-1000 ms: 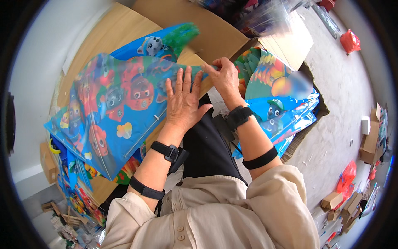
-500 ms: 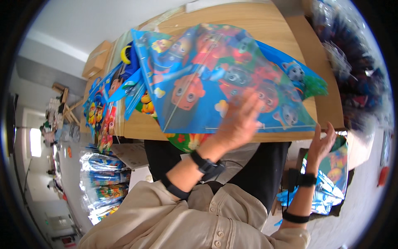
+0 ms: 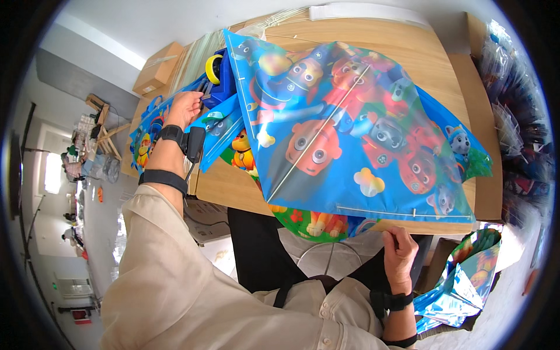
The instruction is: Manually assemble a plastic kite by inserting supports and securing them with tape.
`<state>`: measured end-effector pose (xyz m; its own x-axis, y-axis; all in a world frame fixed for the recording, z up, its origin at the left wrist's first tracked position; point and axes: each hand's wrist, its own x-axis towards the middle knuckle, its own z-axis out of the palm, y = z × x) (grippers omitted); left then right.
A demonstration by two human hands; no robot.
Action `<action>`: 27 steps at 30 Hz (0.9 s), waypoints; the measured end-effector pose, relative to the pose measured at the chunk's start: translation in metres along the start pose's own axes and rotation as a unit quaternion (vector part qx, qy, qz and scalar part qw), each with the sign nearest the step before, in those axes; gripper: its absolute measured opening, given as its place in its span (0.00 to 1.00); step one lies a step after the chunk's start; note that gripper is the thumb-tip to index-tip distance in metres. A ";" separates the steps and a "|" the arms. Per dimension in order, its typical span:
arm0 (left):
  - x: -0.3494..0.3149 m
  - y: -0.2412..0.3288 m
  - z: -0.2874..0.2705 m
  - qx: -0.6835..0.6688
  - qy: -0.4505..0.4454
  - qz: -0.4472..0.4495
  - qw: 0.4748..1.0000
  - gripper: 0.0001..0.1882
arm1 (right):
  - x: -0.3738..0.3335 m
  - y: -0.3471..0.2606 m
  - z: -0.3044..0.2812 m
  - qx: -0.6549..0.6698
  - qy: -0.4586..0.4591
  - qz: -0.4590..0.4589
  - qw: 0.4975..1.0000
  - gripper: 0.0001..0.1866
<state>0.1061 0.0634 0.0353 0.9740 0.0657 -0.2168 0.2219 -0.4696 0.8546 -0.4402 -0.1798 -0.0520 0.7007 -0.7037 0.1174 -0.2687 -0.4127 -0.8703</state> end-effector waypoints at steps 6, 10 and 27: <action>0.016 0.004 0.007 -0.011 -0.065 -0.080 0.995 0.05 | 0.005 0.003 0.002 0.004 0.016 0.051 0.999 0.01; 0.013 0.004 0.006 -0.088 -0.103 -0.078 0.988 0.04 | 0.007 0.004 0.004 -0.021 0.009 0.040 0.999 0.01; -0.006 -0.034 0.002 -0.406 -0.112 -0.113 0.900 0.03 | 0.006 0.004 0.008 -0.086 0.035 0.012 0.996 0.01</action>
<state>0.0922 0.0773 0.0062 0.8863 -0.1426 -0.4406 0.4620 0.3381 0.8199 -0.4320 -0.1813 -0.0587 0.6471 -0.7502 0.1358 -0.3981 -0.4844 -0.7790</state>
